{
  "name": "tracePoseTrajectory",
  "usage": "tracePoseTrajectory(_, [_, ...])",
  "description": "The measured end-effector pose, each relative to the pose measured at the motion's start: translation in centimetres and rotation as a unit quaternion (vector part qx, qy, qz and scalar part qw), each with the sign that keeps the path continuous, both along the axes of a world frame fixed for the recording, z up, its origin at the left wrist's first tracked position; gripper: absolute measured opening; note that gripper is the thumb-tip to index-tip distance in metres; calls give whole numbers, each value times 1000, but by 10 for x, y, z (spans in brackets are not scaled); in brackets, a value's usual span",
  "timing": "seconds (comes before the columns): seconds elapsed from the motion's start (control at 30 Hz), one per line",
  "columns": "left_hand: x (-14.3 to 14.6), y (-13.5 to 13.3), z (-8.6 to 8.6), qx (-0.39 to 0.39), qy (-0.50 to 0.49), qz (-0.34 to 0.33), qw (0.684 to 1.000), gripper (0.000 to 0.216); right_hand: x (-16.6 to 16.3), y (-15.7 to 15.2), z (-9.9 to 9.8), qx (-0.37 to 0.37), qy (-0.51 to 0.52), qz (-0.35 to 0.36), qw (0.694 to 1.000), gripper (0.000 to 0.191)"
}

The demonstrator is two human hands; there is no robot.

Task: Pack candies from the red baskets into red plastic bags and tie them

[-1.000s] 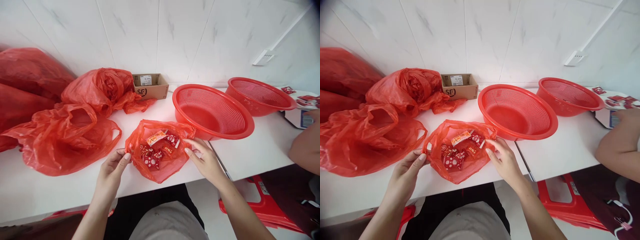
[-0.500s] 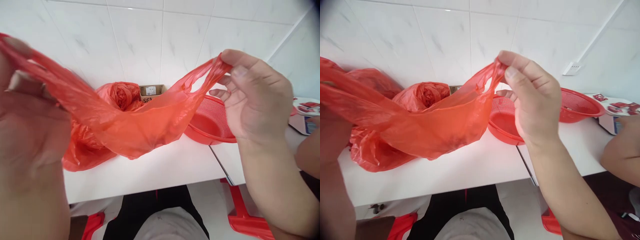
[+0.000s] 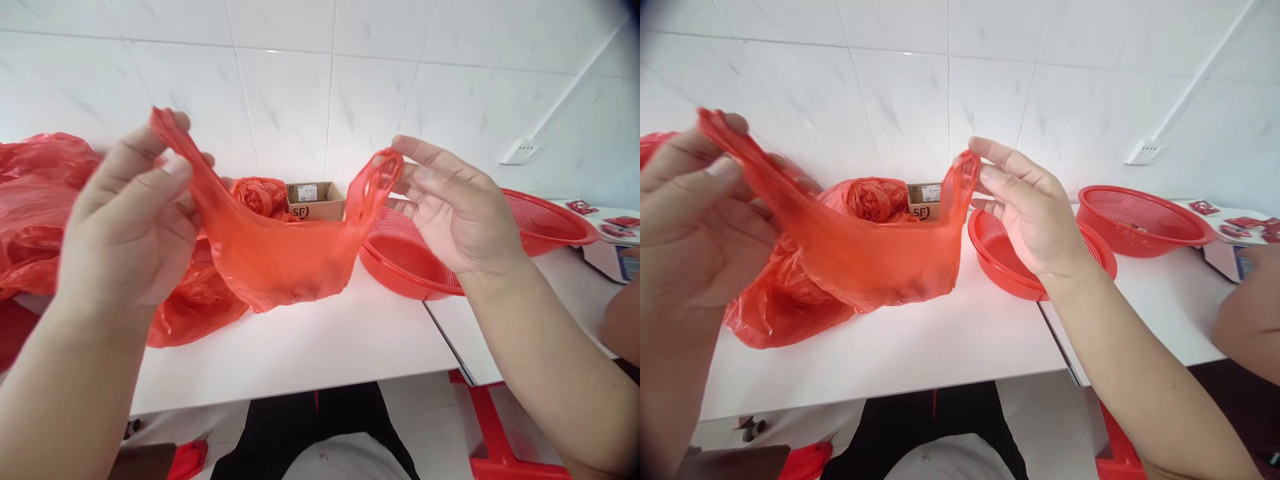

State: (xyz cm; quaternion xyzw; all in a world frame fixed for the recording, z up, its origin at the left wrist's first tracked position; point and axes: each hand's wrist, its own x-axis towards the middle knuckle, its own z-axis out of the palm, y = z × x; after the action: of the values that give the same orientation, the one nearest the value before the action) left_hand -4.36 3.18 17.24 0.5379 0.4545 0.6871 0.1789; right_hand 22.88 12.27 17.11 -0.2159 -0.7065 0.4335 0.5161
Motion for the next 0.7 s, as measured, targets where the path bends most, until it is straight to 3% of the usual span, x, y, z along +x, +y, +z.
tracePoseTrajectory(0.13, [0,11,-4,-97,-8,-178,979,51,-9,-2,4,1,-15,41,999,31])
tracePoseTrajectory(0.23, [12,21,-4,-219,48,-242,944,51,-24,-9,9,42,-83,59,994,31])
tracePoseTrajectory(0.33, [29,28,-3,-283,131,-295,903,49,-41,-19,14,83,-143,123,978,30])
tracePoseTrajectory(0.4, [37,31,-4,-292,163,-310,890,32,-50,-23,14,113,-161,136,971,29])
tracePoseTrajectory(0.47, [41,32,-4,-298,148,-303,893,17,-54,-21,10,146,-164,104,970,30])
tracePoseTrajectory(0.6, [37,34,-4,-340,55,-286,894,38,-53,-9,-8,155,-172,34,972,34])
tracePoseTrajectory(0.7, [32,36,-5,-350,52,-287,890,41,-47,-9,-19,100,-171,26,980,19])
